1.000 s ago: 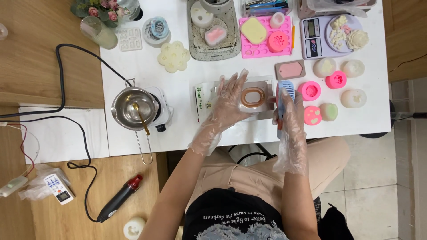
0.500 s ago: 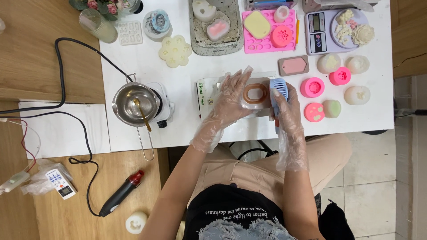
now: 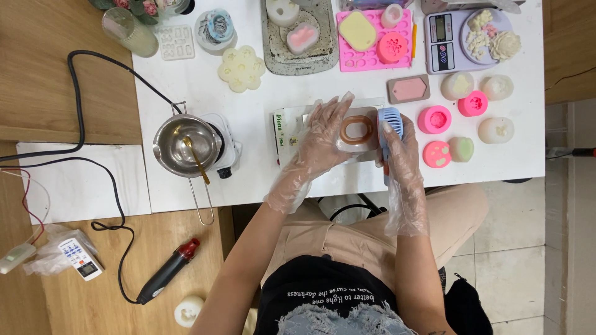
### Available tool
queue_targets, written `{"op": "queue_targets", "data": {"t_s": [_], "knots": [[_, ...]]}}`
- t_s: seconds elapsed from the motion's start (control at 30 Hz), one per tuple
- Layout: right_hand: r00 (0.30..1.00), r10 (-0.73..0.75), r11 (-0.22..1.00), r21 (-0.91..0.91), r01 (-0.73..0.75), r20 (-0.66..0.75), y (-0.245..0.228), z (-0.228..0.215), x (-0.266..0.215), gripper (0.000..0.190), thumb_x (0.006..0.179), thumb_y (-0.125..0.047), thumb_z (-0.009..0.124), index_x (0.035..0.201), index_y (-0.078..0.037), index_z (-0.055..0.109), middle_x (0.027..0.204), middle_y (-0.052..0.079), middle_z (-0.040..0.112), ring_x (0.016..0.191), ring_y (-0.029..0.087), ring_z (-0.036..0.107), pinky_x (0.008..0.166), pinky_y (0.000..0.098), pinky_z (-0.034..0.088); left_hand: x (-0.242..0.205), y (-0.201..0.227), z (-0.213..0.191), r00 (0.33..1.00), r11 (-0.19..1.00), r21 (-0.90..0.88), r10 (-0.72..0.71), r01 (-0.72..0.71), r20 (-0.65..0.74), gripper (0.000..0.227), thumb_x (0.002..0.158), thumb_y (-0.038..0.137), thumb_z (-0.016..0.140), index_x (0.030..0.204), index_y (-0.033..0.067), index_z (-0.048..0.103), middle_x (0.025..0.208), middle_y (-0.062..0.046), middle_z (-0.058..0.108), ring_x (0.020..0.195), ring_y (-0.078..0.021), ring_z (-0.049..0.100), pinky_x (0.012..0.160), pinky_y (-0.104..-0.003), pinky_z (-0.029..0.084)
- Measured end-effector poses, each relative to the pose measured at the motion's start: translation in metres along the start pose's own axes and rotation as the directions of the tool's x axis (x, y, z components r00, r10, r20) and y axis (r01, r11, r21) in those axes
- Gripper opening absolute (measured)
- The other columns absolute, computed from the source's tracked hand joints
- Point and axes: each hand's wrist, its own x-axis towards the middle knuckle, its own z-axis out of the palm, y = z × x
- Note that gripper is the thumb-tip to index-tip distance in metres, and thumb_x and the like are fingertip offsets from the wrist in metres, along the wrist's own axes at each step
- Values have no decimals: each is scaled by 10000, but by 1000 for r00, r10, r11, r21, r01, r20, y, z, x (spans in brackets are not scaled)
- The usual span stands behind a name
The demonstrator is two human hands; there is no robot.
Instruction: The recorder puts on plastic gloves and then uses a handheld fan to blow air onto a silicone soap mold.
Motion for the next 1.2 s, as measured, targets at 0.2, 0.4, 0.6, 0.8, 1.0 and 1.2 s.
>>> {"op": "queue_targets", "data": {"t_s": [0.2,0.4,0.6,0.8,1.0,1.2], "knots": [[1000,20,999,-39,-20,-3,3,-2,5,739,920,-466,685,1446,-28,408,893,82,603,523,115,527,417,270,429,-2,2,-3,1000,1000,-9,12,-12,6,1230,671,307,952,1628,173,190,1668,-72,328,1543,-316,299,1311,-492,124],[1000,11,998,-54,-11,7,4,-5,5,719,940,-442,667,1462,-24,403,908,76,606,548,107,534,438,267,437,-2,-1,-1,999,1000,9,-28,27,33,1219,649,287,936,1623,173,212,1633,-79,366,1545,-303,312,1321,-472,134],[999,2,999,-39,-1,37,6,-9,7,696,954,-426,656,1461,-17,409,893,79,599,537,113,525,441,271,434,-3,1,-1,1000,1000,-5,8,-8,3,1194,671,346,943,1607,164,225,1610,-100,375,1528,-314,311,1300,-485,137],[998,-36,999,21,34,60,14,-10,10,685,958,-410,657,1452,-5,410,889,71,597,517,117,517,428,273,431,-4,4,-2,1000,999,52,4,-4,-2,1174,662,349,927,1606,174,252,1571,-111,417,1513,-306,343,1298,-490,165],[997,-41,999,21,40,65,14,-10,11,671,955,-402,654,1439,0,420,851,76,597,495,117,505,416,263,417,-5,2,4,1000,986,165,1,3,-22,1181,662,389,909,1612,175,241,1557,-112,437,1485,-289,375,1287,-484,186],[998,-26,1000,-11,27,60,12,-8,12,643,953,-386,654,1426,-7,437,858,70,606,521,106,514,416,258,415,-3,9,-2,1000,987,159,-27,29,-11,1202,649,404,922,1606,168,233,1520,-128,452,1453,-304,387,1271,-496,177]]}}
